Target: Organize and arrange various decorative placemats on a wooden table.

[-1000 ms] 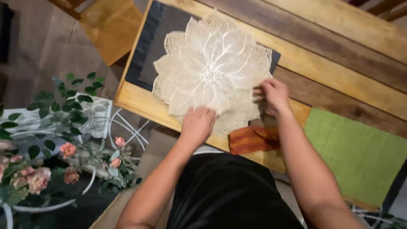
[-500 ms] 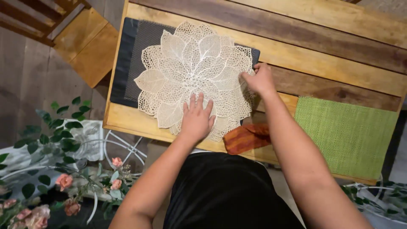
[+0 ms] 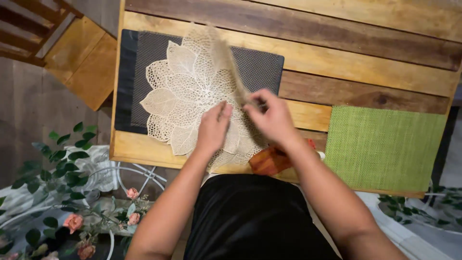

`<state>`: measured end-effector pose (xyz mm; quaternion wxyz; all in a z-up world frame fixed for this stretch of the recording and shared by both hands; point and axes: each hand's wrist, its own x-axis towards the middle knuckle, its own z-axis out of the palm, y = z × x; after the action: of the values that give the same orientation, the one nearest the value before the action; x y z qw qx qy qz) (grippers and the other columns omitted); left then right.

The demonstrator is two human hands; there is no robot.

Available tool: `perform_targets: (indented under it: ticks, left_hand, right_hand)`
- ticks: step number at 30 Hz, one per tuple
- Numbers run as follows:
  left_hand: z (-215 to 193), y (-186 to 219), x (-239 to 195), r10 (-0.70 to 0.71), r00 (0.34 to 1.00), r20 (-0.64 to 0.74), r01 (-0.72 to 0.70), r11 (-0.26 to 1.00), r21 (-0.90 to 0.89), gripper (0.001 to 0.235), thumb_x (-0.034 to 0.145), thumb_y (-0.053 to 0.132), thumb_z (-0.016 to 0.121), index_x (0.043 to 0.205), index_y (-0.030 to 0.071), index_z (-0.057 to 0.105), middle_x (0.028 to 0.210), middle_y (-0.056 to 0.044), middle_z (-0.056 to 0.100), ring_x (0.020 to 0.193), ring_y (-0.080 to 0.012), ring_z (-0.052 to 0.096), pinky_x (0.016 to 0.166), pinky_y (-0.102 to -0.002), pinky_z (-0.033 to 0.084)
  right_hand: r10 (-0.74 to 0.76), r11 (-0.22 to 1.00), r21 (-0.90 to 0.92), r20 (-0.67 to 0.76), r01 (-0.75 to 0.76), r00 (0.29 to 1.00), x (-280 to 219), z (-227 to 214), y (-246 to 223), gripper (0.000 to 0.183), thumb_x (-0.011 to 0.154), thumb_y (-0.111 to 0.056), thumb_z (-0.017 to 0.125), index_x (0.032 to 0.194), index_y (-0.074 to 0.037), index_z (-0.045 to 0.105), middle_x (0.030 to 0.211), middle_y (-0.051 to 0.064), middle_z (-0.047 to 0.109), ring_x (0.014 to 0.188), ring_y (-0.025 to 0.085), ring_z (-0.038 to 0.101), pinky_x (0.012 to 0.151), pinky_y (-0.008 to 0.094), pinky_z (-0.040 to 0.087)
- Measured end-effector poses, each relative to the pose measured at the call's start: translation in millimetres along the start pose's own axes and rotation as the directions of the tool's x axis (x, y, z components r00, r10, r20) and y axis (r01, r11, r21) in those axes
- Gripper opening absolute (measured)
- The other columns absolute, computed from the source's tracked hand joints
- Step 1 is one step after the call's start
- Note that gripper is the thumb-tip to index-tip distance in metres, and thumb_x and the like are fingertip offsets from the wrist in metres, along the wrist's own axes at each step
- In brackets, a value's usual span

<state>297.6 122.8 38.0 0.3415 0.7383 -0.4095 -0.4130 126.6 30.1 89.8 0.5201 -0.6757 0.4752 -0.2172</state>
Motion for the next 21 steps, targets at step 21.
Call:
perform_targets:
  ticks: [21]
  left_hand:
    - [32.2,-34.6,38.2,-0.163,0.985,-0.061,0.147,0.965,-0.217,0.045,0.095,0.036,0.068,0.117,-0.003,0.069,0.11,-0.021,0.076,0.102,-0.0309,0.074,0.091,-0.04,0.056]
  right_hand:
    - [-0.029,0.882,-0.438,-0.421,-0.174,0.907,62.1,2.9,130.6,0.082,0.076,-0.027,0.09,0.139,0.007,0.05,0.128,0.027,0.053,0.117,0.044,0.055,0.102,0.049,0.046]
